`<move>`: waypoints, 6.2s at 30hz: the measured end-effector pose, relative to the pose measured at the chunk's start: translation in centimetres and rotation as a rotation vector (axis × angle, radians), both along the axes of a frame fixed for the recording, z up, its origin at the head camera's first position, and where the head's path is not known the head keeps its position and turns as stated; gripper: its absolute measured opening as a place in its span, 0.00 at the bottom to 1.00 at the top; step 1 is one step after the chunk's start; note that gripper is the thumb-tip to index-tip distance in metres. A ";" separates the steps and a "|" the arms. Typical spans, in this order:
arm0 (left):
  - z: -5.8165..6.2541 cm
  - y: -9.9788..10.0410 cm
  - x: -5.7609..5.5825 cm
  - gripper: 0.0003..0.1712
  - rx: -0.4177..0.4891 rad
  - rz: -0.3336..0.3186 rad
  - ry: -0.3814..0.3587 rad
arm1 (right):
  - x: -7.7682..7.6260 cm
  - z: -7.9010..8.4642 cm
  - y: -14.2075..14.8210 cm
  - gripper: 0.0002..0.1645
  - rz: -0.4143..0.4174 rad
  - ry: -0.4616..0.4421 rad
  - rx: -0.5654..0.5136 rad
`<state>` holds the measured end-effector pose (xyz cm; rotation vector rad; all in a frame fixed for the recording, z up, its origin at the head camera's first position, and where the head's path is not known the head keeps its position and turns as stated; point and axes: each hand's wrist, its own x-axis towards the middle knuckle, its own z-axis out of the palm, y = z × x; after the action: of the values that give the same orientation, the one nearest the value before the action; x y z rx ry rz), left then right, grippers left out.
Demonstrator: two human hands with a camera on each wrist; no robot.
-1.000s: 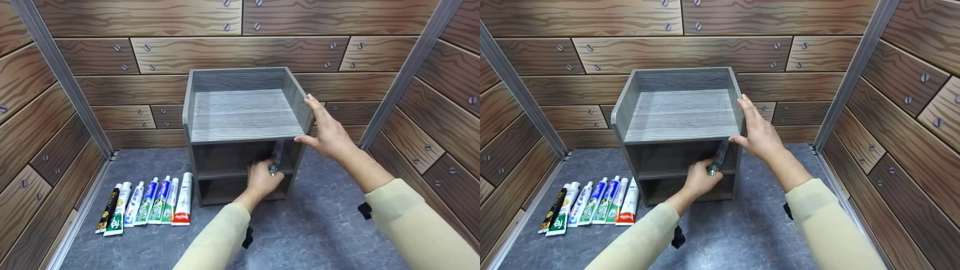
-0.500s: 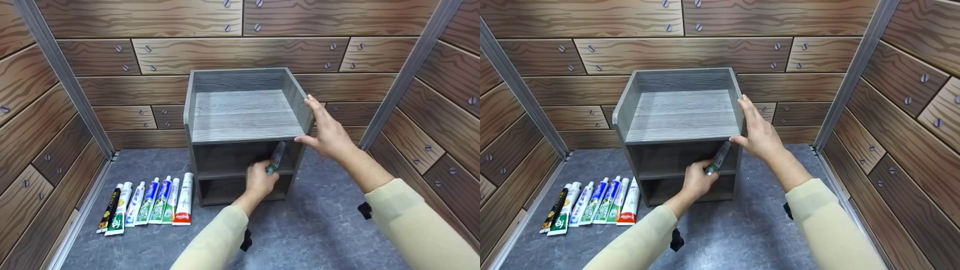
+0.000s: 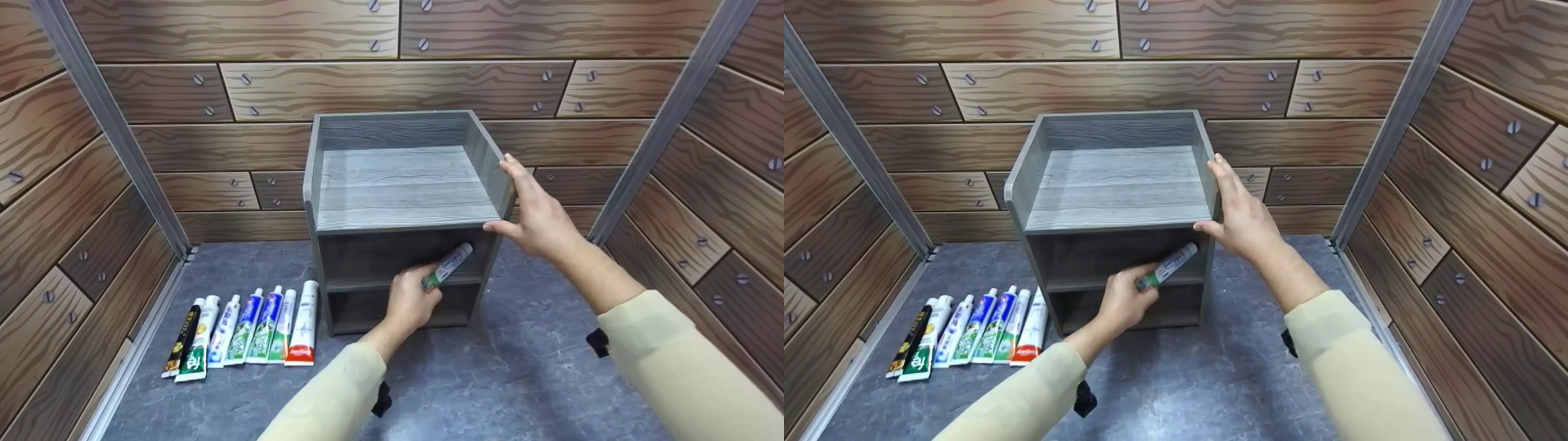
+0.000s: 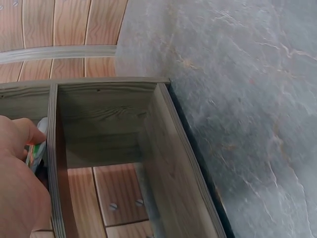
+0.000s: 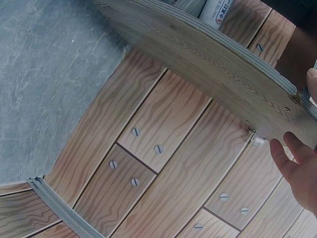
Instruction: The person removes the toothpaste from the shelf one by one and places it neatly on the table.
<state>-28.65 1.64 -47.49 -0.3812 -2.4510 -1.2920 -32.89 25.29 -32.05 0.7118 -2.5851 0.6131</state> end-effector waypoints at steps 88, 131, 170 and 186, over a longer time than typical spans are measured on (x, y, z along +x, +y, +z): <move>-5.1 -23.8 14.9 0.31 0.145 0.121 -0.038 | -0.2 -0.1 0.1 0.63 0.011 0.023 0.007; -7.1 -43.6 9.5 0.35 -0.022 0.740 -0.396 | 0.2 0.0 0.1 0.62 -0.007 0.012 0.011; -11.7 -45.5 9.5 0.36 -0.015 0.695 -0.592 | 0.3 0.1 0.0 0.63 -0.002 0.029 0.023; -11.6 -45.9 9.5 0.34 -0.088 0.642 -0.581 | 0.2 -0.1 -0.1 0.63 0.002 0.015 0.019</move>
<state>-19.20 -44.27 -59.07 0.8158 -2.7199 -1.0986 -32.67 25.14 -32.11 0.7229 -2.5796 0.5823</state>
